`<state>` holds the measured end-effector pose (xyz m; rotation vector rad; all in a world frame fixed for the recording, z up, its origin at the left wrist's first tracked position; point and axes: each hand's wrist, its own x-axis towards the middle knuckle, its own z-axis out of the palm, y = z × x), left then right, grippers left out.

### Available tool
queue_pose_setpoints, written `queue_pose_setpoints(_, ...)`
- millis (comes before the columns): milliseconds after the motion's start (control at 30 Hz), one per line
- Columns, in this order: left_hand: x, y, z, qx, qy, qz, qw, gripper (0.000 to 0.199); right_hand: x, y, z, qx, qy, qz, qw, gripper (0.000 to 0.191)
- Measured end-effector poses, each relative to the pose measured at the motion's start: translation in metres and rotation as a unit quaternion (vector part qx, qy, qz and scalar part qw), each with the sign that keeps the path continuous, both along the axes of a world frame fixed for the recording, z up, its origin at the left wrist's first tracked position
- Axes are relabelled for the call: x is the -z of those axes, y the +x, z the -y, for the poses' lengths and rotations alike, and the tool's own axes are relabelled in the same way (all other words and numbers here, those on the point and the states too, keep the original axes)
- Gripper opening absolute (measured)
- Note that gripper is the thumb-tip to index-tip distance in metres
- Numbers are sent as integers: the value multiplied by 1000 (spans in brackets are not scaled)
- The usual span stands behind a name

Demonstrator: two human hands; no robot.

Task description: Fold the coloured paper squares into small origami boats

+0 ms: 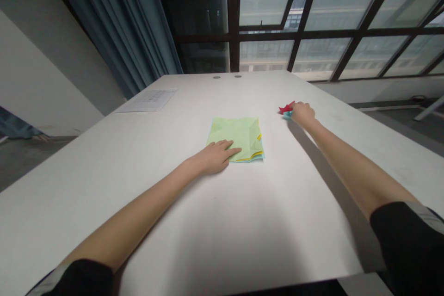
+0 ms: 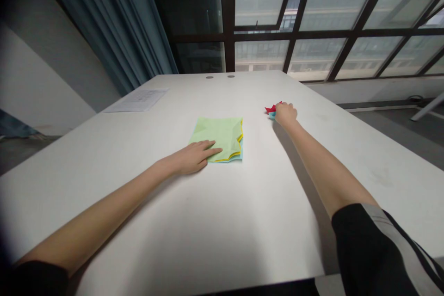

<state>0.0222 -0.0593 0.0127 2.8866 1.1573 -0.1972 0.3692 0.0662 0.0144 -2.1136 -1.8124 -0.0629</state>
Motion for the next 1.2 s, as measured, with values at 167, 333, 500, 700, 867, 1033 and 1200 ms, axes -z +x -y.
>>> queue_pose_setpoints(167, -1, 0, 1, -7, 5, -1, 1000, 55, 6, 14, 7, 24, -18, 29, 999, 19)
queue_pose_setpoints(333, -1, 2, -4, -1, 1, 13, 1000, 55, -5, -2, 9, 7, -11, 39, 999, 25)
queue_pose_setpoints(500, -14, 4, -6, -17, 6, 64, 998, 45, -30, -43, 24, -89, 4, 21, 996, 28)
queue_pose_setpoints(700, -35, 14, -4, -113, -16, 328, 938, 41, -61, -98, 70, -264, -6, -63, 962, 21)
queue_pose_setpoints(867, -41, 25, -1, -178, -96, 464, 863, 56, -74, -125, 103, -338, -56, -79, 936, 12)
queue_pose_setpoints(1033, -42, 28, -3, -176, -108, 475, 855, 34, -74, -131, 114, -395, -80, -163, 901, 12)
queue_pose_setpoints(1200, -44, 27, -4, -164, -135, 488, 846, 31, -71, -128, 110, -395, -94, -237, 882, 16)
